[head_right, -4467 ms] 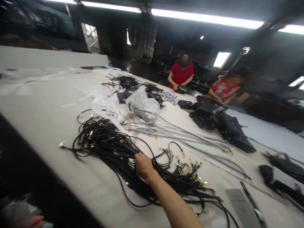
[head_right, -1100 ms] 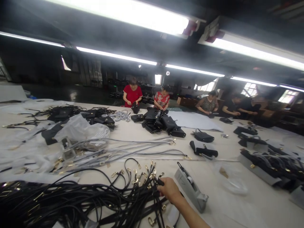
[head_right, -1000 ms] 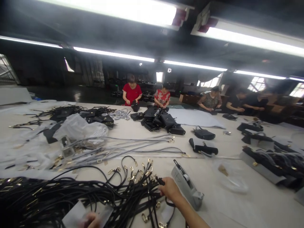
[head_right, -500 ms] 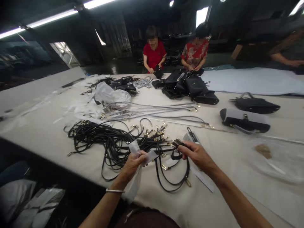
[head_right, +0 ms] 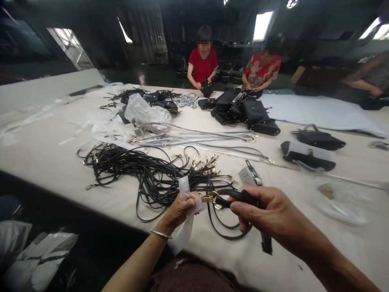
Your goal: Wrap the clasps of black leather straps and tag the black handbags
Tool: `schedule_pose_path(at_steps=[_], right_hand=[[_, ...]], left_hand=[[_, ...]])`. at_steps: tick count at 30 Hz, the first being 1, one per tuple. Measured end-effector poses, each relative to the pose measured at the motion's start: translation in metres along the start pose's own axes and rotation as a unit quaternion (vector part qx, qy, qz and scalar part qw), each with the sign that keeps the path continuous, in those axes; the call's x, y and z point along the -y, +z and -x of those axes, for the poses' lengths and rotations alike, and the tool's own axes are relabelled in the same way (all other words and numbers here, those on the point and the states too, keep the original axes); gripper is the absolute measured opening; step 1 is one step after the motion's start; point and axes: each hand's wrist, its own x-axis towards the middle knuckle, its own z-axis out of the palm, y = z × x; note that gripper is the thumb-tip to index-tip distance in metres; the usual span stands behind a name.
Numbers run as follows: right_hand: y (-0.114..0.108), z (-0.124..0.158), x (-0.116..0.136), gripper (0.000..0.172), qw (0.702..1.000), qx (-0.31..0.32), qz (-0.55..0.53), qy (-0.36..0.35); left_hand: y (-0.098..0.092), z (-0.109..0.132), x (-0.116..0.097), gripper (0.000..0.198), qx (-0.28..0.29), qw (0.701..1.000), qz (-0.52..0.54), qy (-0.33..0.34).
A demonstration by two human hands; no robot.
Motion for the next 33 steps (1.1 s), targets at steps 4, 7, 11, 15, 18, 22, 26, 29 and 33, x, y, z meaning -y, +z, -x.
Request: schedule_pose_path(at_steps=[4, 7, 11, 15, 18, 22, 26, 29, 33], right_hand=[[0.019, 0.007, 0.006, 0.046, 0.999, -0.024, 0.04, 0.014], [0.027, 0.013, 0.011, 0.051, 0.998, -0.035, 0.038, 0.026], [0.037, 0.022, 0.02, 0.059, 0.997, -0.052, 0.026, 0.046], [0.048, 0.029, 0.022, 0.059, 0.995, -0.075, 0.005, 0.063], [0.053, 0.033, 0.018, 0.055, 0.996, -0.07, -0.016, 0.049], [0.055, 0.037, 0.017, 0.054, 0.995, -0.077, 0.012, 0.056], [0.055, 0.041, 0.022, 0.05, 0.993, -0.089, 0.054, 0.064], [0.054, 0.044, 0.026, 0.048, 0.989, -0.093, 0.073, 0.084], [0.051, 0.043, 0.025, 0.049, 0.99, -0.066, 0.081, 0.092]], left_hand=[[-0.009, 0.008, 0.001, 0.049, 0.018, 1.0, 0.017, 0.011], [-0.015, 0.012, 0.003, 0.05, 0.035, 0.999, 0.008, 0.011], [-0.015, 0.014, 0.009, 0.057, 0.034, 0.999, 0.028, -0.013], [-0.011, 0.014, 0.017, 0.056, 0.045, 0.998, 0.038, -0.02], [-0.006, 0.016, 0.019, 0.053, 0.061, 0.997, 0.042, -0.027], [-0.001, 0.018, 0.018, 0.054, 0.081, 0.995, 0.054, -0.038], [-0.002, 0.019, 0.018, 0.054, 0.083, 0.994, 0.058, -0.042], [-0.006, 0.018, 0.018, 0.05, 0.082, 0.994, 0.051, -0.042], [-0.009, 0.015, 0.016, 0.046, 0.09, 0.995, 0.012, -0.036]])
